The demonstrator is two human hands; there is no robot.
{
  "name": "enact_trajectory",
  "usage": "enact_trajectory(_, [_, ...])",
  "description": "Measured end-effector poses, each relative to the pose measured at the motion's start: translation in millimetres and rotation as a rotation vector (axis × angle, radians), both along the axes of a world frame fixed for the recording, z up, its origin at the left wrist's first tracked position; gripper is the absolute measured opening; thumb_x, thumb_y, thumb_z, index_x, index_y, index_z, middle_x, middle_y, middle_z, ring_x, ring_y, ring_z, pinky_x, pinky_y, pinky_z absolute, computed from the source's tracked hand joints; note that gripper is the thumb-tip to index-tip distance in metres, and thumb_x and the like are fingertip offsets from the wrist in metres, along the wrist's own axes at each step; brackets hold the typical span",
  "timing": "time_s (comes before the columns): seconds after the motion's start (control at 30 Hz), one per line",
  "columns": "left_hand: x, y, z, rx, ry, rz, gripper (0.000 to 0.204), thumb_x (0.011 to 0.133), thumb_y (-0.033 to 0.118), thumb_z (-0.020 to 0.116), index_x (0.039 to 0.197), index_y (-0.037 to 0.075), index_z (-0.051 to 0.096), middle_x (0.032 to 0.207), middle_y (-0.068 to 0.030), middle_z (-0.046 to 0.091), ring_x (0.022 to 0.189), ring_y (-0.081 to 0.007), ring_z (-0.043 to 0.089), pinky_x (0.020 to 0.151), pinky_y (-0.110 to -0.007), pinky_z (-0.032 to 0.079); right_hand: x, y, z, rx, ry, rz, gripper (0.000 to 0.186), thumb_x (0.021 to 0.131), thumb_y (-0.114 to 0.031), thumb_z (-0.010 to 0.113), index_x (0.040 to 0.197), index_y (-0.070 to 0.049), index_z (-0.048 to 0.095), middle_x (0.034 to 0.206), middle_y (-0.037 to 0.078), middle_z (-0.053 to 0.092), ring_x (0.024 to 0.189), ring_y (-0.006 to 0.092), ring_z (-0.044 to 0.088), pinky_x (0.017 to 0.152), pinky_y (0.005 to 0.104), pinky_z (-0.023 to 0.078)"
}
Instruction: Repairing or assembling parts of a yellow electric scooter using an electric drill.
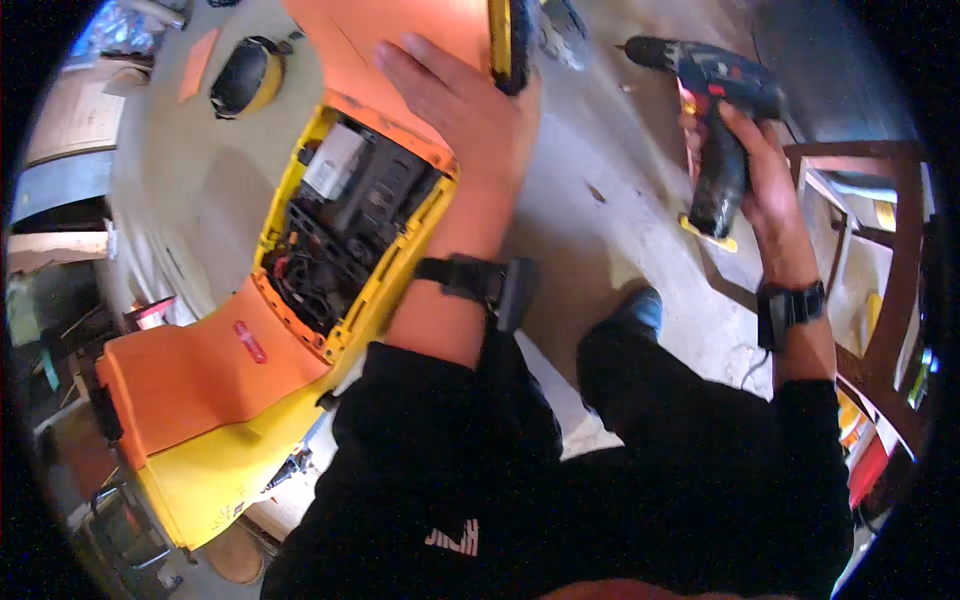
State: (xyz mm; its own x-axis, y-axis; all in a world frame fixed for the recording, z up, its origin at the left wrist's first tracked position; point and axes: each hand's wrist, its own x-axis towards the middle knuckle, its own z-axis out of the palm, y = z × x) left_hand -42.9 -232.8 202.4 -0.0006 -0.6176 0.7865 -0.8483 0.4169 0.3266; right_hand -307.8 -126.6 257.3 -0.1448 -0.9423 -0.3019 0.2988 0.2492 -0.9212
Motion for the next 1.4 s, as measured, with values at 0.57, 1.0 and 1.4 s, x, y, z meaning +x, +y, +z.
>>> enact_trajectory(0.57, [-9,-1,2,0.068,0.011,-0.031,0.119,0.072,0.027,0.080,0.145,-0.019,-0.003,0.148,-0.0482,0.001,0.141,-0.0612,0.001,0.116,-0.063,0.008,16,11,-6,-0.349,0.160,0.301,0.040,0.079,-0.019,0.064,0.113,0.001,0.060,0.105,0.012,0.067,0.080,0.0165,0.059,0.073,0.0314,0.048])
enact_trajectory(1.0, [-6,1,-4,-0.006,0.080,-0.044,0.108,0.075,0.016,0.072,0.150,-0.012,-0.002,0.149,-0.0468,0.002,0.138,-0.0656,0.008,0.112,-0.070,0.013,55,0,-18,-0.348,0.022,0.237,0.054,0.067,-0.019,0.069,0.115,0.004,0.059,0.101,0.011,0.064,0.068,0.0174,0.058,0.064,0.0300,0.046])
enact_trajectory(1.4, [-7,-1,-8,-0.056,0.051,-0.050,0.124,0.070,0.023,0.083,0.150,-0.009,-0.006,0.148,-0.0482,0.001,0.138,-0.0665,0.006,0.112,-0.070,0.013,54,-2,-15,-0.348,-0.008,0.269,0.060,0.070,-0.022,0.070,0.122,0.001,0.053,0.107,0.011,0.062,0.066,0.0155,0.057,0.066,0.0294,0.047])
